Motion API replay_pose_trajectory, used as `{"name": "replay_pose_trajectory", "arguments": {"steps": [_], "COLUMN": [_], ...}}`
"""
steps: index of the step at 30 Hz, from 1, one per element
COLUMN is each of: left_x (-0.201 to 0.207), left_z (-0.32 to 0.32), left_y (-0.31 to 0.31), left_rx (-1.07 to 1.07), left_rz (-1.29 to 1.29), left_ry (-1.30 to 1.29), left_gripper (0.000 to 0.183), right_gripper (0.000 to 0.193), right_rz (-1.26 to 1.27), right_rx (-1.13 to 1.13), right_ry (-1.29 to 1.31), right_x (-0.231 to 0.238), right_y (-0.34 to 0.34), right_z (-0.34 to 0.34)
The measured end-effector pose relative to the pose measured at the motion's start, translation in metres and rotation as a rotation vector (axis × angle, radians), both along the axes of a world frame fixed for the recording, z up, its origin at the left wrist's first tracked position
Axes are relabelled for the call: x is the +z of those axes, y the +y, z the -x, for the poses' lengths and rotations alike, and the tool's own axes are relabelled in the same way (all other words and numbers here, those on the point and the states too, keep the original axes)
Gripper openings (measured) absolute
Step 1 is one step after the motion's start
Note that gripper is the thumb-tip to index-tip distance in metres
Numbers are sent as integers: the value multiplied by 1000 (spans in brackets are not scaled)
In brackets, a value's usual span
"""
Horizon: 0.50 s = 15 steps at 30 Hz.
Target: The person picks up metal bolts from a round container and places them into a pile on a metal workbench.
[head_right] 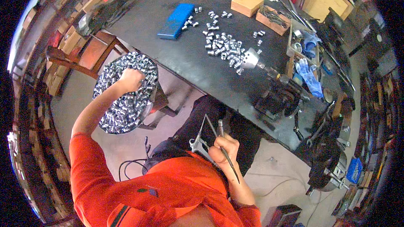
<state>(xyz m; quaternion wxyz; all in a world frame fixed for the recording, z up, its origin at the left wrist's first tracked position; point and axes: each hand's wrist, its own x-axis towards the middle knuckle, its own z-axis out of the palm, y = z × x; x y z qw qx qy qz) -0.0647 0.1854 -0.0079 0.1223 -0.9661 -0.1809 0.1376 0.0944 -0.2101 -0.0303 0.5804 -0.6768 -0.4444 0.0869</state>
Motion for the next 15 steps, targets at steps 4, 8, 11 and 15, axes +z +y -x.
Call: {"name": "replay_pose_trajectory", "arguments": {"steps": [4, 8, 11, 15], "left_x": [17, 40, 33, 12], "left_z": [0, -8, -18, -33], "left_y": [-41, -111, -153, -185], "left_rx": [238, 389, 350, 544], "left_rz": [412, 1398, 1791, 2225], "left_ry": [-543, -588, -568, -538], "left_gripper": [20, 14, 16, 25], "right_gripper": [20, 23, 21, 21], "right_rz": [32, 15, 12, 31], "right_rx": [58, 194, 280, 297], "right_ry": [-43, -15, 15, -5], "right_x": [4, 5, 7, 5], "right_y": [0, 7, 11, 10], "right_z": [2, 8, 16, 21]}}
